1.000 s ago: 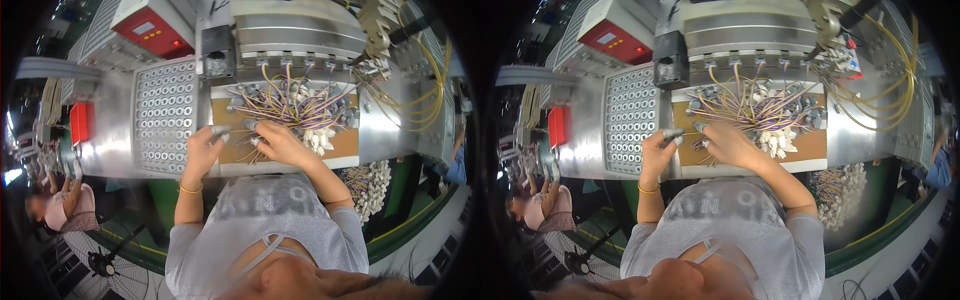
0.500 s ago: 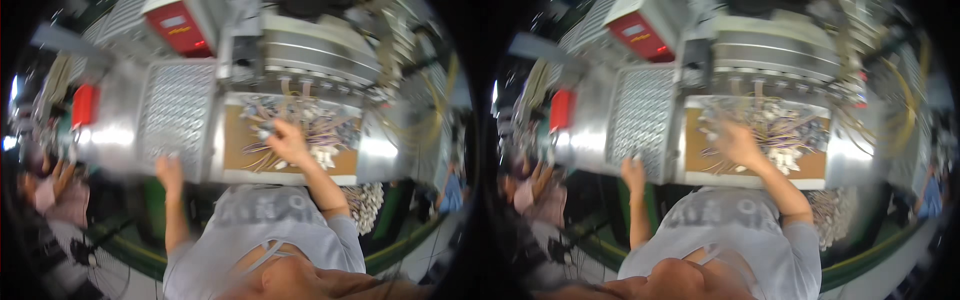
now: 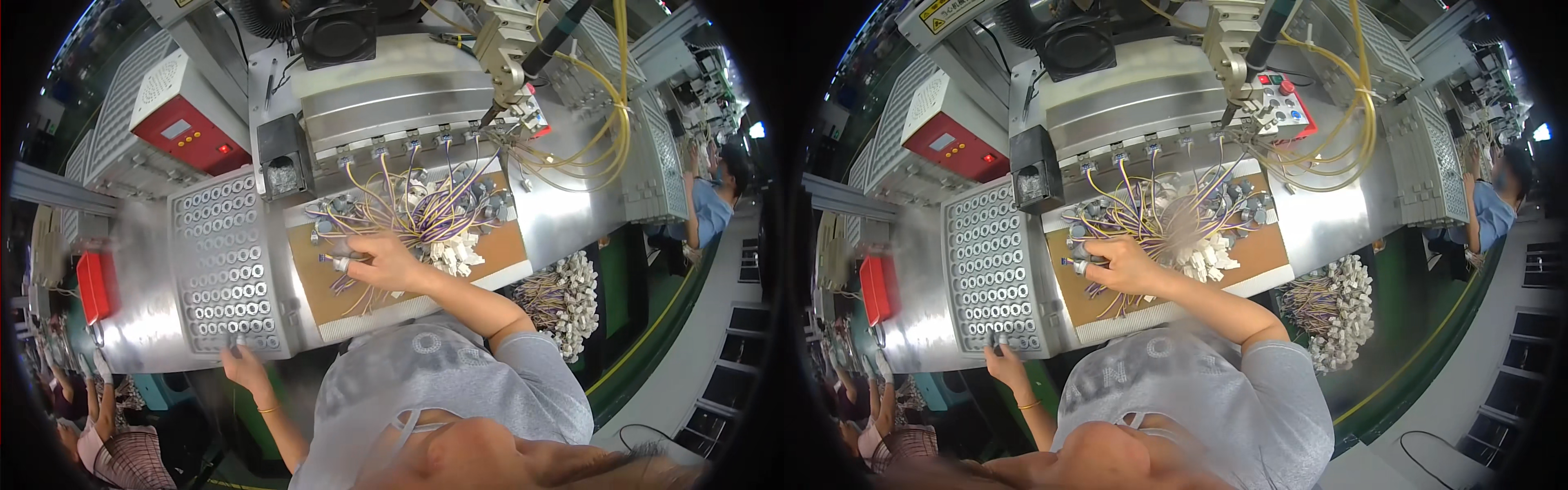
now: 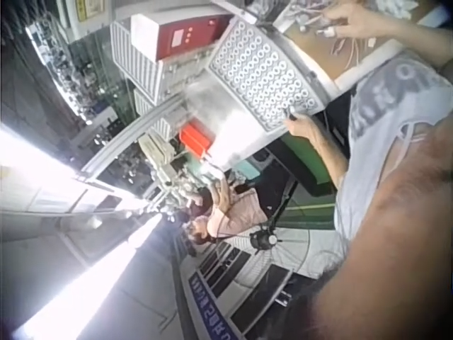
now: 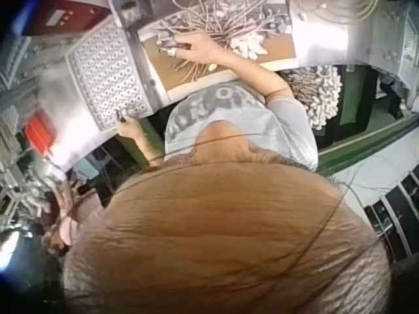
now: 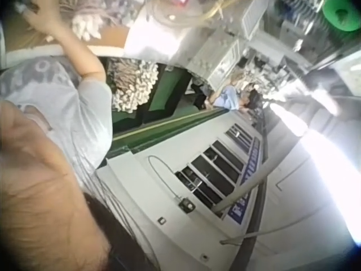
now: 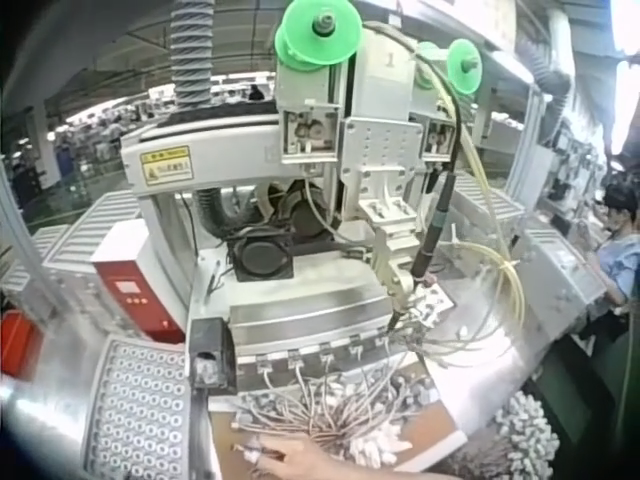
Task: The person assembles wire harnesses by taking metal components and fitting them onto the wire connectors by hand.
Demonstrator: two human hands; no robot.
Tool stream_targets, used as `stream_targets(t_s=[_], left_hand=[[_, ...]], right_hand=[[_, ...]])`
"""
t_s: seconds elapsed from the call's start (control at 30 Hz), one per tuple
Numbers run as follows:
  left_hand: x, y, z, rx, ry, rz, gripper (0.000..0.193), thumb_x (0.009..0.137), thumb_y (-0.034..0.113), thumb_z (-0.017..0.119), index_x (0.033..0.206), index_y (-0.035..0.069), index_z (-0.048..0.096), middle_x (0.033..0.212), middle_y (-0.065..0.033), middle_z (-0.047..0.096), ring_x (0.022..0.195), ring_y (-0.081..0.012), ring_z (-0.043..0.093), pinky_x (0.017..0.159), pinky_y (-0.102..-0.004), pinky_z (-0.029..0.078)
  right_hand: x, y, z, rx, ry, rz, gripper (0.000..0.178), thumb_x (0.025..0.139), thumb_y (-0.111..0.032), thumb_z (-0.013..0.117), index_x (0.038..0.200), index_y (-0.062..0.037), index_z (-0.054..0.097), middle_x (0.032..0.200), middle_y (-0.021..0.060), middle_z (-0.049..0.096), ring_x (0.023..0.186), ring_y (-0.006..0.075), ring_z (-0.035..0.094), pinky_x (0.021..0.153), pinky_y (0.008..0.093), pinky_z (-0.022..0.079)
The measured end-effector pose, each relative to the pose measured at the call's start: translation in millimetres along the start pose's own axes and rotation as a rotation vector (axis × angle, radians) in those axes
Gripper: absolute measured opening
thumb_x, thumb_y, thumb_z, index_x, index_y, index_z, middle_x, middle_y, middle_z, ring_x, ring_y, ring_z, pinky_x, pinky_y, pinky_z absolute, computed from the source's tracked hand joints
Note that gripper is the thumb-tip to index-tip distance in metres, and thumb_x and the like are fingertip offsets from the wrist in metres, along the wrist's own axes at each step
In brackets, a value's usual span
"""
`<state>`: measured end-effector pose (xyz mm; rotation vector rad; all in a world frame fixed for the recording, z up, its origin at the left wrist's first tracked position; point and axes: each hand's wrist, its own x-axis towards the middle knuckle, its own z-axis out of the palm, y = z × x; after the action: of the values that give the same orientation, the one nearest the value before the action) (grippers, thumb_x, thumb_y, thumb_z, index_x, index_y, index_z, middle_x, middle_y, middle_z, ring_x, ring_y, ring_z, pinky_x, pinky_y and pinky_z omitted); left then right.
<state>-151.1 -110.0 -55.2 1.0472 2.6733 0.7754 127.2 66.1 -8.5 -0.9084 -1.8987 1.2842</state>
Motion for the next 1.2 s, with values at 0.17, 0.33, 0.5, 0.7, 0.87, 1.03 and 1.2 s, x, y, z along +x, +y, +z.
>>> stream_targets(t_s=[0.17,0.33,0.5,0.7,0.87,1.03,1.2], left_hand=[[6,70,12,-1.215,-0.388,-0.103,0.042,0.082,0.004,0.048,0.122,-0.002,0.039,0.111,-0.0128,0.051,0.09,-0.0216,0.057,0.07,-0.0279,0.049],[-12,139,39,-1.185,-0.707,-0.019,0.043,0.074,-0.008,0.048,0.117,-0.004,0.044,0.102,-0.0122,0.056,0.082,-0.0162,0.057,0.066,-0.0256,0.048],[-18,159,47,-1.267,-0.798,0.089,0.036,0.082,0.007,0.055,0.115,-0.004,0.047,0.095,-0.0088,0.06,0.073,-0.0127,0.058,0.058,-0.023,0.047],[-21,159,45,-1.323,-0.763,0.043,0.035,0.081,0.006,0.057,0.112,-0.005,0.048,0.093,-0.0098,0.06,0.076,-0.0146,0.058,0.058,-0.0231,0.047],[-19,153,53,-1.3,-0.783,0.082,0.036,0.081,0.004,0.056,0.115,-0.002,0.045,0.099,-0.0081,0.058,0.078,-0.0146,0.057,0.059,-0.0241,0.047],[-20,162,52,-1.283,-0.814,0.091,0.036,0.081,0.005,0.055,0.115,-0.004,0.045,0.093,-0.0104,0.06,0.071,-0.015,0.059,0.054,-0.0233,0.047],[-20,161,52,-1.26,-0.825,0.127,0.034,0.081,0.004,0.055,0.112,-0.005,0.048,0.09,-0.0114,0.06,0.067,-0.0156,0.059,0.053,-0.0228,0.047]], right_hand=[[1,4,4,-0.021,-0.016,-0.145,0.016,0.074,-0.011,0.059,0.069,0.0001,0.049,0.059,0.0098,0.05,0.049,0.0155,0.049,0.045,0.0293,0.039],[-3,-12,-4,-0.039,-0.001,-0.115,0.011,0.07,-0.005,0.057,0.08,0.0004,0.057,0.064,0.0097,0.055,0.046,0.014,0.048,0.043,0.0269,0.039],[-5,-19,-8,0.024,0.082,-0.081,0.011,0.068,-0.004,0.057,0.077,0.0026,0.056,0.066,0.0108,0.058,0.049,0.0152,0.052,0.046,0.027,0.043],[-5,-7,-3,-0.001,0.029,-0.115,0.009,0.068,-0.004,0.057,0.073,0.0027,0.053,0.065,0.0106,0.056,0.054,0.0179,0.055,0.049,0.0277,0.045],[-4,-13,-5,0.113,0.051,-0.073,0.013,0.069,-0.008,0.06,0.071,0.0021,0.051,0.064,0.0116,0.055,0.052,0.0169,0.053,0.047,0.0286,0.042],[-4,-27,-12,0.103,0.1,-0.012,0.01,0.068,-0.005,0.061,0.075,0.0015,0.058,0.058,0.0033,0.055,0.046,0.005,0.044,0.041,0.021,0.034],[-4,-20,-8,0.074,0.122,-0.032,0.009,0.067,-0.004,0.061,0.07,0.0017,0.056,0.056,0.0018,0.052,0.048,0.0044,0.045,0.041,0.0208,0.034]])
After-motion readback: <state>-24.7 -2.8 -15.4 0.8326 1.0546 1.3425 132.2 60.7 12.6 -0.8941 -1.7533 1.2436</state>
